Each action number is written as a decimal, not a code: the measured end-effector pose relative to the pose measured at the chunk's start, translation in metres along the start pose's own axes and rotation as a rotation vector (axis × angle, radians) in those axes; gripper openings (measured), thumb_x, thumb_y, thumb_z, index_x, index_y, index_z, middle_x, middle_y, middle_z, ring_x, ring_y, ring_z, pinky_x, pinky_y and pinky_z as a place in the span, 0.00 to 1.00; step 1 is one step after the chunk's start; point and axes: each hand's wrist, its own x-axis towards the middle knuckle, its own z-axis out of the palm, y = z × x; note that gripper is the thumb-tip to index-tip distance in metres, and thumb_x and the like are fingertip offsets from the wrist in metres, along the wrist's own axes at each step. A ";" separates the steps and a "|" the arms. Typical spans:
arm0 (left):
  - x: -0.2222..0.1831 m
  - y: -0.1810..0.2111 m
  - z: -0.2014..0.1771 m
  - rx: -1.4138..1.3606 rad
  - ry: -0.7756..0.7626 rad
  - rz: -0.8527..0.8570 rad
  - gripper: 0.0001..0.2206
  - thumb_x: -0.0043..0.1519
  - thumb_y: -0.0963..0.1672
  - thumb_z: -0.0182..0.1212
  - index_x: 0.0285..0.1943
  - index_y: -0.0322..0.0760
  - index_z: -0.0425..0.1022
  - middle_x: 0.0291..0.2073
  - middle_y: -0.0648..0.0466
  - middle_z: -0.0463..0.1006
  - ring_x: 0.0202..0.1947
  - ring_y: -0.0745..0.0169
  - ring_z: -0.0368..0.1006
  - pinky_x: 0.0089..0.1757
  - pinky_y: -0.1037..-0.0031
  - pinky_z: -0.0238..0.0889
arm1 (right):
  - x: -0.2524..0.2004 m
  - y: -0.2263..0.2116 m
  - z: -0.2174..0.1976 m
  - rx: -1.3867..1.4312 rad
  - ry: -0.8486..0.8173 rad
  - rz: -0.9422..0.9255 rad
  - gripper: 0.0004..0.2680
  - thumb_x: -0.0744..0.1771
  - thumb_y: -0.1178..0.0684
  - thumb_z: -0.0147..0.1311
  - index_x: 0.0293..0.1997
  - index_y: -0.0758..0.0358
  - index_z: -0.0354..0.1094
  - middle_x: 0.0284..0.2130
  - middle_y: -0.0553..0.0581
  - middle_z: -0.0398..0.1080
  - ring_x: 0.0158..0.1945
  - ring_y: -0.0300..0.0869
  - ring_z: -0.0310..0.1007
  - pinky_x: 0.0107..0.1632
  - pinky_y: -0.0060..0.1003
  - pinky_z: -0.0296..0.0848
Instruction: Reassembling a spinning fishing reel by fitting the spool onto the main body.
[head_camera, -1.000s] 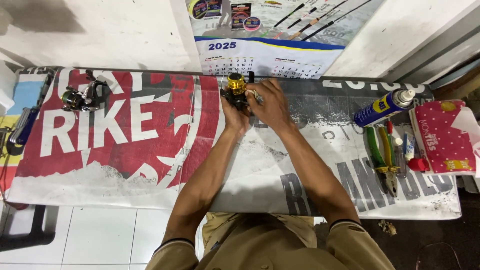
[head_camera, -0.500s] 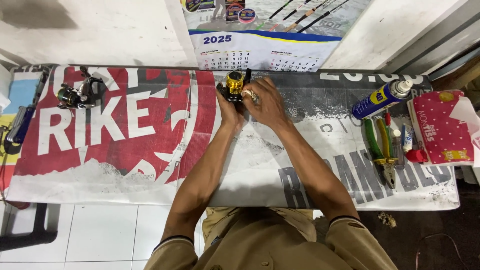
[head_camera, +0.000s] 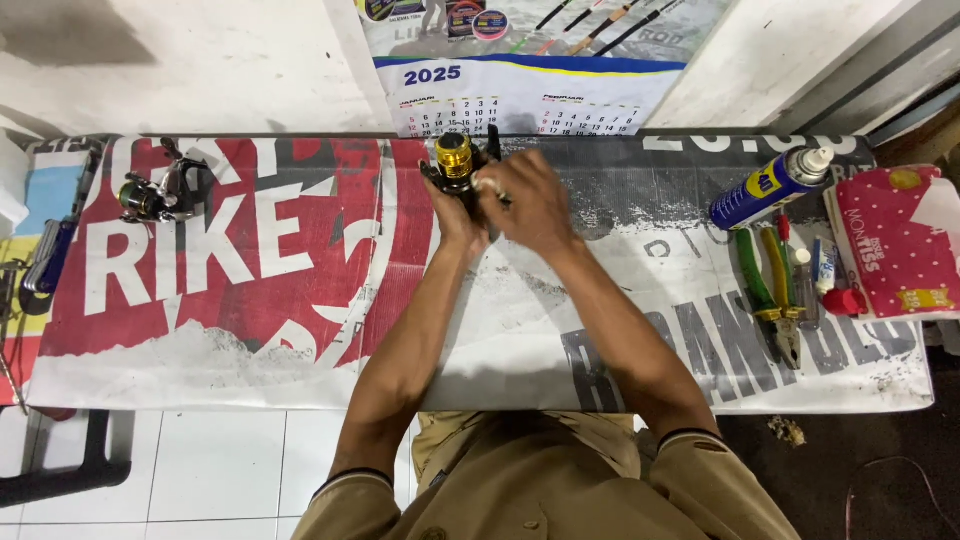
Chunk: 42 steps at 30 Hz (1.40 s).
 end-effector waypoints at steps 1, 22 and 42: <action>0.006 -0.001 -0.009 0.001 0.001 -0.001 0.37 0.60 0.68 0.46 0.56 0.42 0.79 0.51 0.45 0.82 0.47 0.54 0.80 0.47 0.66 0.77 | 0.004 0.002 -0.010 0.001 0.000 0.002 0.04 0.67 0.58 0.58 0.44 0.56 0.76 0.28 0.57 0.69 0.37 0.52 0.69 0.42 0.48 0.67; -0.016 0.021 -0.006 -0.060 -0.210 -0.245 0.25 0.62 0.59 0.44 0.46 0.42 0.77 0.45 0.44 0.83 0.36 0.53 0.81 0.36 0.74 0.76 | 0.009 -0.012 -0.026 0.724 -0.175 0.489 0.06 0.67 0.61 0.62 0.47 0.64 0.77 0.32 0.61 0.78 0.36 0.42 0.72 0.36 0.38 0.73; -0.012 0.011 -0.005 -0.174 -0.268 -0.238 0.41 0.53 0.71 0.46 0.47 0.35 0.76 0.54 0.37 0.79 0.48 0.37 0.79 0.50 0.54 0.76 | -0.022 0.023 -0.011 0.746 -0.169 0.876 0.05 0.66 0.60 0.62 0.45 0.63 0.76 0.36 0.59 0.78 0.33 0.39 0.73 0.34 0.33 0.71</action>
